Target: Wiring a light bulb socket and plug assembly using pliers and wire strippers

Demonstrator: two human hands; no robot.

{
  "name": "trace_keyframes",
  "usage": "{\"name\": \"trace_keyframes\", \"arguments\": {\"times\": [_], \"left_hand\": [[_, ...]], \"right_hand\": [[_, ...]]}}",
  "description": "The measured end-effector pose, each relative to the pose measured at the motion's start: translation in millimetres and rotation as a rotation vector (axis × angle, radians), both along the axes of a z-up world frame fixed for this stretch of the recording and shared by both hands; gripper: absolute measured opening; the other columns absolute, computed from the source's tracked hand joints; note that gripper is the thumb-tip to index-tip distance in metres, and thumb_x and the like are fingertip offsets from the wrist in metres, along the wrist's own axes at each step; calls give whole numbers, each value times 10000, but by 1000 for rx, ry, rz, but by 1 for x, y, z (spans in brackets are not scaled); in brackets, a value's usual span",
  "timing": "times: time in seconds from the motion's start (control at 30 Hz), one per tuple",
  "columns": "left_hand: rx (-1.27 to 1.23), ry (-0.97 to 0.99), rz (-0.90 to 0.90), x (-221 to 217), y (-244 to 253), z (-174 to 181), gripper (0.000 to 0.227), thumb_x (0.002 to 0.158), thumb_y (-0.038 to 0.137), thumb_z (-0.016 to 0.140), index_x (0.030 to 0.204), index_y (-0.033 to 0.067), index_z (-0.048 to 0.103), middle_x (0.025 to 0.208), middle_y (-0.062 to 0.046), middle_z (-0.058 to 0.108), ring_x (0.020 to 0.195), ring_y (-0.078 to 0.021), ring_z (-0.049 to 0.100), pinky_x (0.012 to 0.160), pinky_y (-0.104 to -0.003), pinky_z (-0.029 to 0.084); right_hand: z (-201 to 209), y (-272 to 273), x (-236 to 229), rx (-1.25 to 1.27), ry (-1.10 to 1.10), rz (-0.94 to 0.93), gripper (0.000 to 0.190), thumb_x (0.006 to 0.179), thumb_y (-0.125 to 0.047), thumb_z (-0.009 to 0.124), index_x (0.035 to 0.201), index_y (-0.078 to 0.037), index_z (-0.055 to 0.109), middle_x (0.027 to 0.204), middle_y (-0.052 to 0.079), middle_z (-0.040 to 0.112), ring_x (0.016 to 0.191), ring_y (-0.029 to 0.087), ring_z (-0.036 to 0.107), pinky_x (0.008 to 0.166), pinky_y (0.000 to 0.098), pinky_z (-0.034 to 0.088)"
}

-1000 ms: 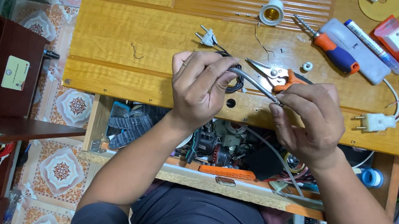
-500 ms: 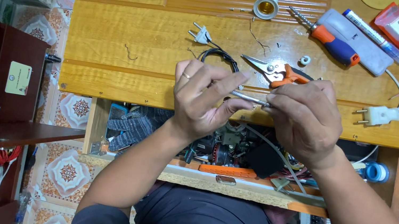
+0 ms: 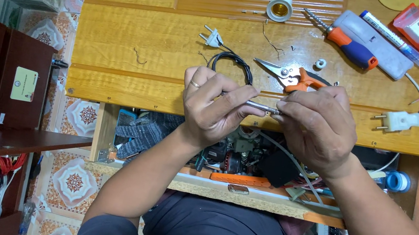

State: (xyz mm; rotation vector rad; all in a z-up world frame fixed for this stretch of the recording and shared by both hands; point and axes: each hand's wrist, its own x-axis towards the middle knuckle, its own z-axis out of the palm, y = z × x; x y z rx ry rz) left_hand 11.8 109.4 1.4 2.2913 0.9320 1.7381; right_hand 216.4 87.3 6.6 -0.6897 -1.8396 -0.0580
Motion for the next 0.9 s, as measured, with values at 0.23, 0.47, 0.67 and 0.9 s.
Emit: {"name": "trace_keyframes", "arguments": {"times": [0.23,0.47,0.67,0.9], "left_hand": [[-2,-14,-14,0,2,-3,274,961,437,720,1070,194,785,780,17,608,714,-235,563,762,-365,532],[-9,-2,-27,1,0,-8,301,946,448,729,1092,191,788,775,5,608,719,-258,580,764,-383,551],[-7,-12,-33,2,0,-9,307,946,448,729,1093,186,790,768,4,607,715,-255,585,764,-384,555],[28,0,-17,2,0,-10,278,951,430,735,1075,188,792,740,6,588,686,-248,570,744,-377,534]], "right_hand": [[1,-2,-1,10,12,-7,183,1008,-151,721,903,-14,778,854,146,733,662,299,633,676,398,505],[6,-7,-2,-6,16,15,192,1011,-173,705,903,-27,767,830,133,721,627,298,579,673,397,495],[3,-6,0,5,17,8,188,1008,-171,715,903,-26,771,822,128,722,630,295,596,674,398,501],[-5,-2,4,31,53,-3,164,980,-150,770,915,0,769,827,157,714,636,312,575,656,411,502]]}}
